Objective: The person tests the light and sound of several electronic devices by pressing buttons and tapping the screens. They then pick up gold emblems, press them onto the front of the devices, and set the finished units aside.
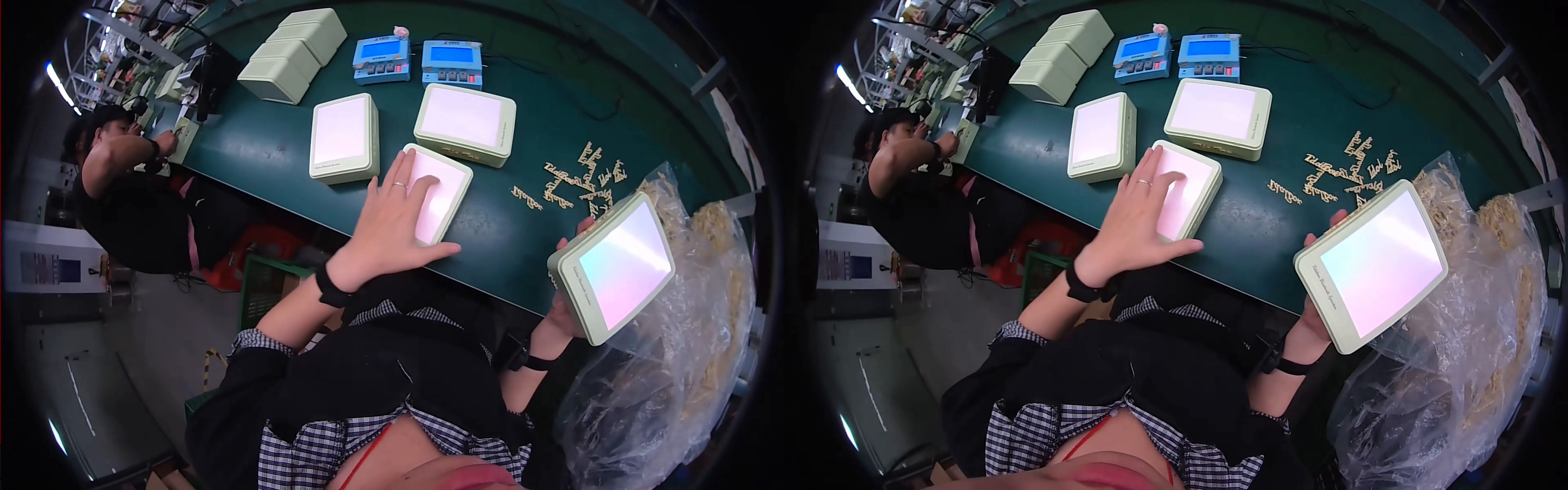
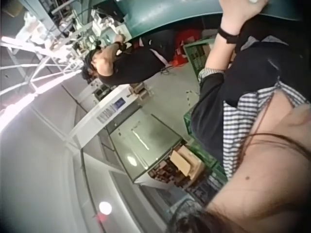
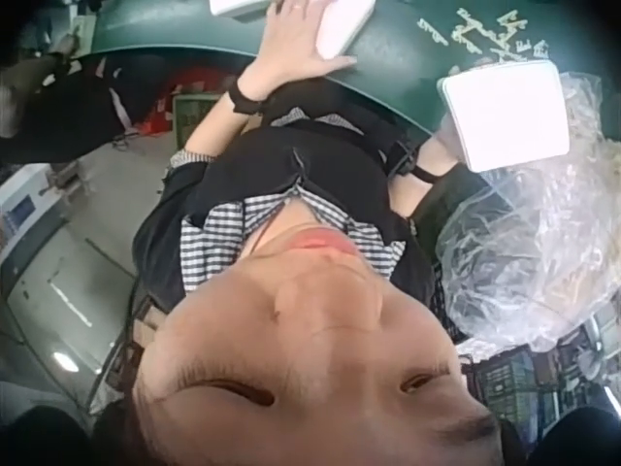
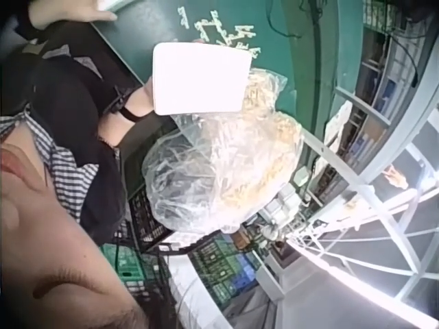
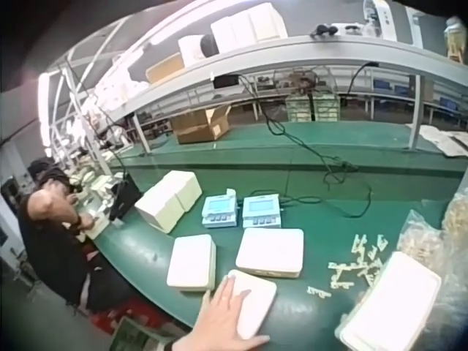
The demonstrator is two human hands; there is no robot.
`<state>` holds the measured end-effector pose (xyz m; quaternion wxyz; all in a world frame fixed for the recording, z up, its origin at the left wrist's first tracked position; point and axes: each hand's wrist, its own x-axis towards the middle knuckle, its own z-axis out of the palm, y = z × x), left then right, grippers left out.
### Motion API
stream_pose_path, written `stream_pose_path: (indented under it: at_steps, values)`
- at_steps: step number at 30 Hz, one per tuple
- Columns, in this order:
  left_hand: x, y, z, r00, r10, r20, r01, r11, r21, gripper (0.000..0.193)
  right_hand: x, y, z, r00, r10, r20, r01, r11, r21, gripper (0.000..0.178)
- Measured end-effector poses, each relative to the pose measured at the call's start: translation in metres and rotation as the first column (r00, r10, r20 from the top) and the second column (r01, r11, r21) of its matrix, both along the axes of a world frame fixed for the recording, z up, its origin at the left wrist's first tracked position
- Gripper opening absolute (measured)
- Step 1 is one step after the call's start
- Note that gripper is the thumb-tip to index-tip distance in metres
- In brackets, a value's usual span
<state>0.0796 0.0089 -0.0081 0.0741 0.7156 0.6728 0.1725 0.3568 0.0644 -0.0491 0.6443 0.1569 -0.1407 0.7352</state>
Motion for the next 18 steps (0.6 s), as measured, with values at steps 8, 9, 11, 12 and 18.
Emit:
stream_pose_path:
  at_steps: [8,9,11,12,18]
  values:
    - [0.007,0.002,-0.006,0.994,0.094,-0.056,-0.094,0.996,0.014,0.096,0.0,-0.009,-0.011,0.949,-0.102,0.3,0.164,0.968,-0.192,0.107]
    - [0.009,0.003,-0.007,0.994,0.091,-0.061,-0.091,0.996,0.011,0.096,0.002,-0.008,-0.012,0.95,-0.103,0.296,0.166,0.966,-0.196,0.107]
    - [0.011,0.005,-0.009,0.99,0.111,-0.082,-0.11,0.994,0.007,0.096,0.004,-0.002,-0.014,0.985,-0.082,0.155,0.089,0.995,-0.039,0.093]
    - [0.012,0.006,-0.009,0.988,0.121,-0.092,-0.121,0.993,0.006,0.095,0.004,-0.001,-0.015,0.994,-0.061,0.086,0.058,0.997,0.045,0.086]
    - [0.013,0.009,-0.007,0.989,0.116,-0.089,-0.115,0.993,0.021,0.095,0.003,0.003,-0.015,0.995,-0.055,0.08,0.052,0.998,0.045,0.084]
